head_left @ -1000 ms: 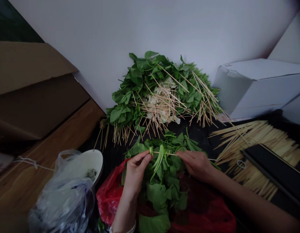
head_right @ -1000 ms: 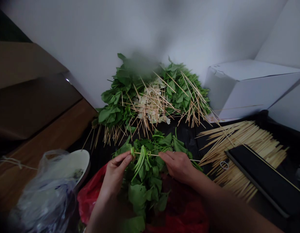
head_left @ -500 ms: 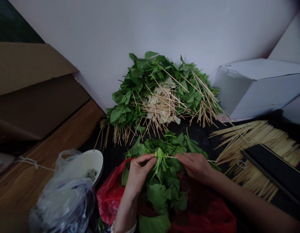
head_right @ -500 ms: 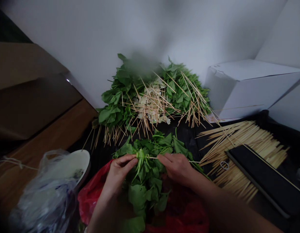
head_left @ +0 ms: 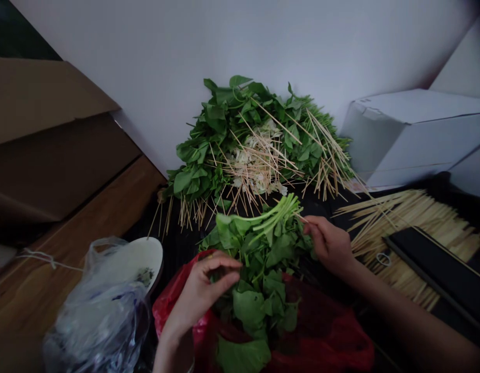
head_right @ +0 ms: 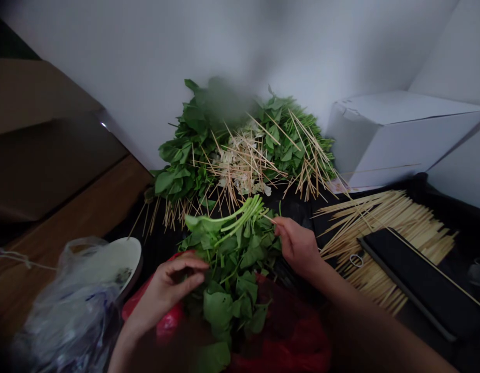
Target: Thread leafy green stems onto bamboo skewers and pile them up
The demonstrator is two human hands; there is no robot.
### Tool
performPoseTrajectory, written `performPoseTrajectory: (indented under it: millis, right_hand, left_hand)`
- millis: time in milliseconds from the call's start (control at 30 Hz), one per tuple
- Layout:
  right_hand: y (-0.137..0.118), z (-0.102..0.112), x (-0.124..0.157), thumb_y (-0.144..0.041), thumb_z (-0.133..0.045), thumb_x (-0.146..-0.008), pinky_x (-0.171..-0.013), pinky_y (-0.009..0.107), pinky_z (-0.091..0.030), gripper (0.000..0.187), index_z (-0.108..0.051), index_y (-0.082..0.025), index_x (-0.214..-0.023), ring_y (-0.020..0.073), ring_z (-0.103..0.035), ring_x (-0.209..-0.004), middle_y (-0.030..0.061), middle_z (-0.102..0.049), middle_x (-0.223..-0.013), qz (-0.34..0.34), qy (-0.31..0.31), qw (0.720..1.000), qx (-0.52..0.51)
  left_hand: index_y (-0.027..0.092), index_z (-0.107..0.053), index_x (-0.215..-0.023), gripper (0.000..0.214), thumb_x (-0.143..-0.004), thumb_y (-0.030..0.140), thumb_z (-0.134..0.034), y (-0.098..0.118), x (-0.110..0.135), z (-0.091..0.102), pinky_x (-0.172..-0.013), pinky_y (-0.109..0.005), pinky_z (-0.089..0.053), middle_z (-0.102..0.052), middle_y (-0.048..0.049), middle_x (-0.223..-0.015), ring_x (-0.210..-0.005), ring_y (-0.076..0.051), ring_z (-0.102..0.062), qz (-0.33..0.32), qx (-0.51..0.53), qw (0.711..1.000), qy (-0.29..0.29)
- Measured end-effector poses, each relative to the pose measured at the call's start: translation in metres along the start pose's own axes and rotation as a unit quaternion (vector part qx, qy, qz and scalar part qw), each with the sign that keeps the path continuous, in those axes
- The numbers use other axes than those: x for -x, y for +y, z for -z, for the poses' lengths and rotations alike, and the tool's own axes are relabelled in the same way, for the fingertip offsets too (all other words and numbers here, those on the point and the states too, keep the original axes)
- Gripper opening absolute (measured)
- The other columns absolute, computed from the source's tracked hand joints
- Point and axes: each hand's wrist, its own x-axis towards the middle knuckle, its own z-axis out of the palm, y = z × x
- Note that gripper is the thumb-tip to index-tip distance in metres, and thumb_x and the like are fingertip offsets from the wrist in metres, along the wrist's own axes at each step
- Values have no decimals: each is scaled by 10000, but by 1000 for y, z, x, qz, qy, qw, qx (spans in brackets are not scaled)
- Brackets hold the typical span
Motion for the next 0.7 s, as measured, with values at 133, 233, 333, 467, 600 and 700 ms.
performPoseTrajectory:
  millis: [133, 233, 333, 467, 600, 700]
  right_hand:
    - [2, 1, -1, -193, -428, -978, -555, 214, -479, 185, -587, -217, -1070, 112, -609, -559, -22, -641, -712, -24, 10, 1000, -7]
    - [2, 0, 0, -177, -437, -975, -558, 209, -471, 187, -583, -214, -1086, 109, -614, -581, -25, -634, -720, -17, 4, 1000, -11]
    - [1, -2, 2, -164, -435, -974, -554, 214, -465, 195, -582, -209, -1093, 110, -612, -582, -20, -638, -734, -6, -7, 1000, -10]
    - [0, -3, 2, -163, -430, -977, -547, 221, -463, 190, -581, -206, -1085, 115, -608, -577, -18, -634, -729, 1, -9, 1000, -11]
    - [3, -3, 2, -162, -431, -979, -557, 214, -464, 186, -578, -207, -1083, 108, -605, -579, -22, -629, -726, -3, -5, 1000, -10]
    - [5, -3, 2, -167, -434, -979, -568, 209, -467, 184, -577, -210, -1086, 105, -606, -584, -24, -630, -727, -6, -1, 1000, -10]
  left_hand:
    - [322, -726, -1179, 498, -690, 273, -806, -4, 39, 12, -782, -343, -541, -719, -64, -1056, -874, -232, -652, 47, -78, 976, -196]
    - [387, -552, -1388, 755, -680, 266, -784, -15, 60, 3, -968, -422, -485, -642, -59, -1321, -1150, -306, -598, 86, -171, 958, -211]
    - [361, -553, -1386, 711, -708, 248, -735, -24, 63, -12, -977, -414, -471, -644, -67, -1324, -1180, -316, -587, 100, -225, 951, -187]
    - [269, -737, -1043, 277, -799, 214, -618, -16, 42, -12, -764, -313, -511, -731, -33, -938, -866, -229, -661, 61, -207, 965, -150]
    - [210, -718, -904, 128, -831, 274, -635, -8, 10, 3, -612, -255, -472, -661, -5, -739, -668, -165, -603, 15, -146, 988, -36]
    - [208, -678, -1088, 285, -834, 335, -669, -17, -11, 7, -705, -284, -517, -693, -29, -857, -772, -186, -655, 9, -106, 992, 62]
